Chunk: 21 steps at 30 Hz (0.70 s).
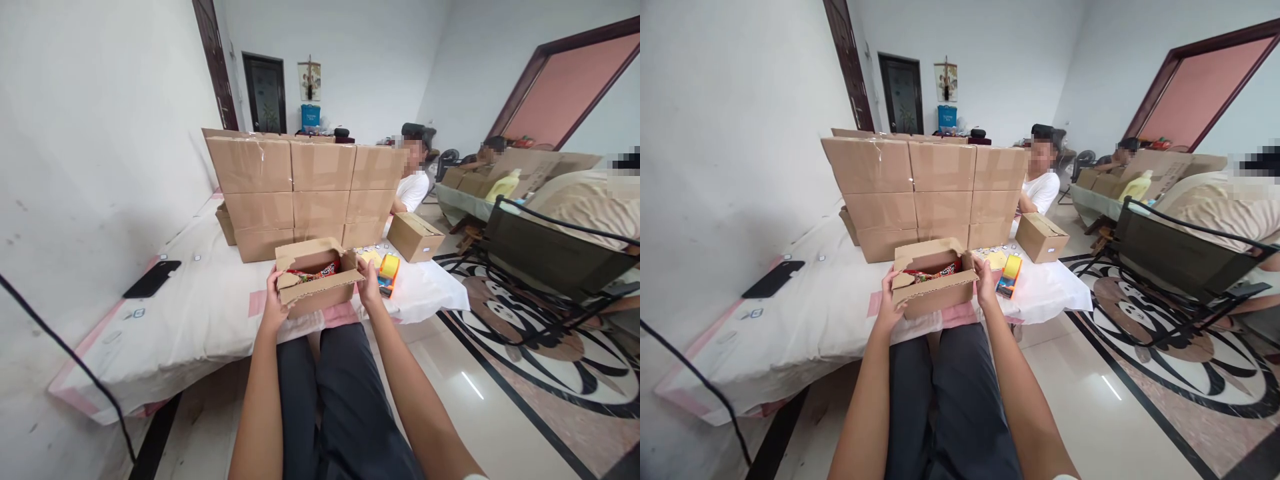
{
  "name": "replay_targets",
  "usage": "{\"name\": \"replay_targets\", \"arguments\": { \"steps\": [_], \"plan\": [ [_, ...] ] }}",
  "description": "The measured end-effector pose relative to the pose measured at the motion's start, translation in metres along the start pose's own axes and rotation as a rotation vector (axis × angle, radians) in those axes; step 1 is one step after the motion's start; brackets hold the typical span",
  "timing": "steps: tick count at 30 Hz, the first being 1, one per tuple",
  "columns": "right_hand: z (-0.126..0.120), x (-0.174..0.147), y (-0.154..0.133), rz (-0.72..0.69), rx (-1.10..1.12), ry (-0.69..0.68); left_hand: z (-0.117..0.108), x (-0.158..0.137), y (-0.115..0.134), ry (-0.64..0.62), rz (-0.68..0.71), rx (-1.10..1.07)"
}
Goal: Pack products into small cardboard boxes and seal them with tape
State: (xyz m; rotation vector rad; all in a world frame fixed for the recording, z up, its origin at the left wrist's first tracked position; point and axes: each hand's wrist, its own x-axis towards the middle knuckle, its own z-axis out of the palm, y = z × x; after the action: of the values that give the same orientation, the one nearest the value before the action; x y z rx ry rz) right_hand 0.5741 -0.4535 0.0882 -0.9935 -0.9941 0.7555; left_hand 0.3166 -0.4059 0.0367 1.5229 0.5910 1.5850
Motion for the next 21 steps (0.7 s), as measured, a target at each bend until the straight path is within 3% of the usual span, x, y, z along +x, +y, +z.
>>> {"name": "replay_targets", "arguments": {
  "steps": [6, 9, 13, 19, 21],
  "plan": [
    [-0.007, -0.001, -0.017, -0.282, -0.520, -0.149, 0.002, 0.003, 0.004, 0.086, -0.061, 0.016],
    [-0.013, -0.001, -0.023, -0.303, -0.587, -0.152, 0.008, 0.004, 0.007, 0.142, -0.093, 0.027],
    [-0.016, 0.002, -0.020, -0.196, -0.462, -0.112, 0.020, 0.005, 0.013, 0.237, -0.170, 0.049],
    [0.007, 0.036, -0.020, 0.224, -0.168, -0.055, 0.035, 0.007, 0.020, 0.411, -0.250, 0.052],
    [0.016, 0.047, -0.022, 0.256, -0.145, -0.042, 0.036, 0.007, 0.021, 0.416, -0.262, 0.051]
  ]
}}
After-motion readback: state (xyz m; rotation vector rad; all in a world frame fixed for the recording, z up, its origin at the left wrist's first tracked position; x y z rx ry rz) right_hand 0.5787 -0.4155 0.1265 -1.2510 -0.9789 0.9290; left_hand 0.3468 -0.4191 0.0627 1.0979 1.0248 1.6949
